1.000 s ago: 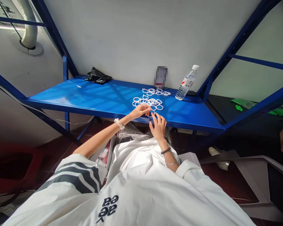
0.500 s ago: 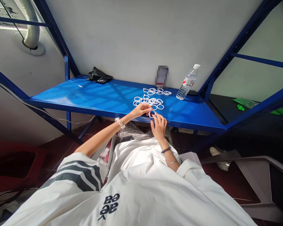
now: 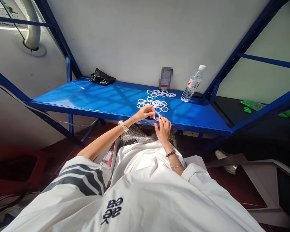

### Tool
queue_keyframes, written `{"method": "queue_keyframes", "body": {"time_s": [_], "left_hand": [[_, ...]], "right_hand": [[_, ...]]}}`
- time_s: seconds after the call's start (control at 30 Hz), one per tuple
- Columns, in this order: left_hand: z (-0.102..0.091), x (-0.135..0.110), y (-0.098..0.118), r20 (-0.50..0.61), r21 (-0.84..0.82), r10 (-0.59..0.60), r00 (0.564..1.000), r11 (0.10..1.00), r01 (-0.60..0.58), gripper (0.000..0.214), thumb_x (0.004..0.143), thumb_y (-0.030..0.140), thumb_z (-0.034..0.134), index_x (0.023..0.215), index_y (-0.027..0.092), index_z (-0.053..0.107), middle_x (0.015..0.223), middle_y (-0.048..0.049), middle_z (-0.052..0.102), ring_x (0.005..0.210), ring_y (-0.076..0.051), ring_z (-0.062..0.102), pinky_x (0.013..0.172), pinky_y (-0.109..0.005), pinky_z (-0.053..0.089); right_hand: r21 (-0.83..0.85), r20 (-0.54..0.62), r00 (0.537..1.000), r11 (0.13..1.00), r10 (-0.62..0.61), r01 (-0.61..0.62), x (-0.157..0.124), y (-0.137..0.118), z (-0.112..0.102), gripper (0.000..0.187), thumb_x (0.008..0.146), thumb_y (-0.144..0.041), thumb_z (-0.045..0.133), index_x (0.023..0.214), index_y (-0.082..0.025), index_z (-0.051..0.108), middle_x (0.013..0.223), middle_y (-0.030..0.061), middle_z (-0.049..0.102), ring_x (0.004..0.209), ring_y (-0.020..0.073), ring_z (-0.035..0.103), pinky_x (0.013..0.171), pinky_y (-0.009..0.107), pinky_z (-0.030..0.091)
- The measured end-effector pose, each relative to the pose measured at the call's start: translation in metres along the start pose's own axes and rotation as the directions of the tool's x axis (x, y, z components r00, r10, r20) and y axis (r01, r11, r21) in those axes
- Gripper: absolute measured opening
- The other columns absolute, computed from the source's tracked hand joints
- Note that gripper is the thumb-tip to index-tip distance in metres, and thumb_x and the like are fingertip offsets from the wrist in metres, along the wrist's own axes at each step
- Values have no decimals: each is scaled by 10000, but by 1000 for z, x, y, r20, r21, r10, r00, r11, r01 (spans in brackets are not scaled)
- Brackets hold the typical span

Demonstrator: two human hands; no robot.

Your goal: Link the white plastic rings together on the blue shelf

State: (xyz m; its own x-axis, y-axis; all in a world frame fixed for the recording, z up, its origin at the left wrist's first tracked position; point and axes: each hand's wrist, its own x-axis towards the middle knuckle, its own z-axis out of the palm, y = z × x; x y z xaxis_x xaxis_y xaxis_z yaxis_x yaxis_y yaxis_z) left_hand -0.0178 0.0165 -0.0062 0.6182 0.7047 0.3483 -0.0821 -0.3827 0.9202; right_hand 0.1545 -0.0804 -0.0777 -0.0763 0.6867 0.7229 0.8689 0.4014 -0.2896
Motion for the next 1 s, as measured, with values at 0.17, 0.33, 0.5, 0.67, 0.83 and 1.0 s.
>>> {"method": "queue_keyframes", "body": {"time_s": [0.17, 0.33, 0.5, 0.67, 0.83, 1.0], "left_hand": [[2, -2, 4, 50, 41, -13, 999, 999, 11, 592, 734, 708, 806, 761, 165, 569, 697, -41, 679, 637, -150, 659, 639, -289, 561], [2, -4, 10, 94, 84, -7, 996, 997, -1, 559, 757, 682, 803, 766, 165, 592, 655, -24, 654, 619, -142, 637, 620, -281, 545], [3, -4, 11, 96, 93, -2, 995, 996, -7, 558, 757, 671, 810, 755, 160, 585, 648, -28, 644, 601, -138, 628, 595, -272, 529], [4, -4, 11, 77, 101, -1, 997, 995, -6, 576, 744, 691, 805, 733, 162, 578, 620, -22, 640, 570, -128, 613, 552, -252, 500], [5, -6, 13, 80, 127, -15, 997, 992, 5, 565, 773, 682, 787, 728, 171, 553, 616, -10, 631, 571, -116, 592, 571, -249, 490], [6, -5, 12, 67, 139, -27, 997, 990, 17, 544, 799, 660, 778, 737, 178, 535, 603, -10, 609, 566, -118, 572, 567, -251, 471]], "right_hand": [[55, -63, 998, 998, 30, -27, 1, 1, 0, 325, 1083, -386, 421, 1129, -202, 684, 1371, 162, 684, 1279, 283, 572, 1090, 481, 411], [88, -102, 994, 996, 38, -29, 0, 2, 0, 307, 1083, -380, 425, 1036, -208, 675, 1313, 167, 706, 1240, 276, 603, 1058, 467, 431], [56, -126, 992, 998, 16, -9, 0, 2, 1, 319, 1089, -395, 414, 1029, -211, 668, 1293, 157, 717, 1225, 273, 617, 1053, 464, 441], [63, -129, 992, 998, 13, -5, -1, 2, 0, 317, 1089, -391, 416, 1036, -210, 670, 1291, 159, 720, 1225, 273, 623, 1049, 464, 451], [111, -105, 994, 993, 42, -31, 0, 2, -1, 318, 1083, -369, 404, 1056, -207, 677, 1293, 175, 709, 1239, 281, 611, 1060, 478, 445], [73, -129, 991, 997, 19, -10, 0, 2, 0, 382, 1100, -370, 343, 1059, -210, 688, 1259, 149, 728, 1215, 265, 630, 1057, 465, 454]]}}
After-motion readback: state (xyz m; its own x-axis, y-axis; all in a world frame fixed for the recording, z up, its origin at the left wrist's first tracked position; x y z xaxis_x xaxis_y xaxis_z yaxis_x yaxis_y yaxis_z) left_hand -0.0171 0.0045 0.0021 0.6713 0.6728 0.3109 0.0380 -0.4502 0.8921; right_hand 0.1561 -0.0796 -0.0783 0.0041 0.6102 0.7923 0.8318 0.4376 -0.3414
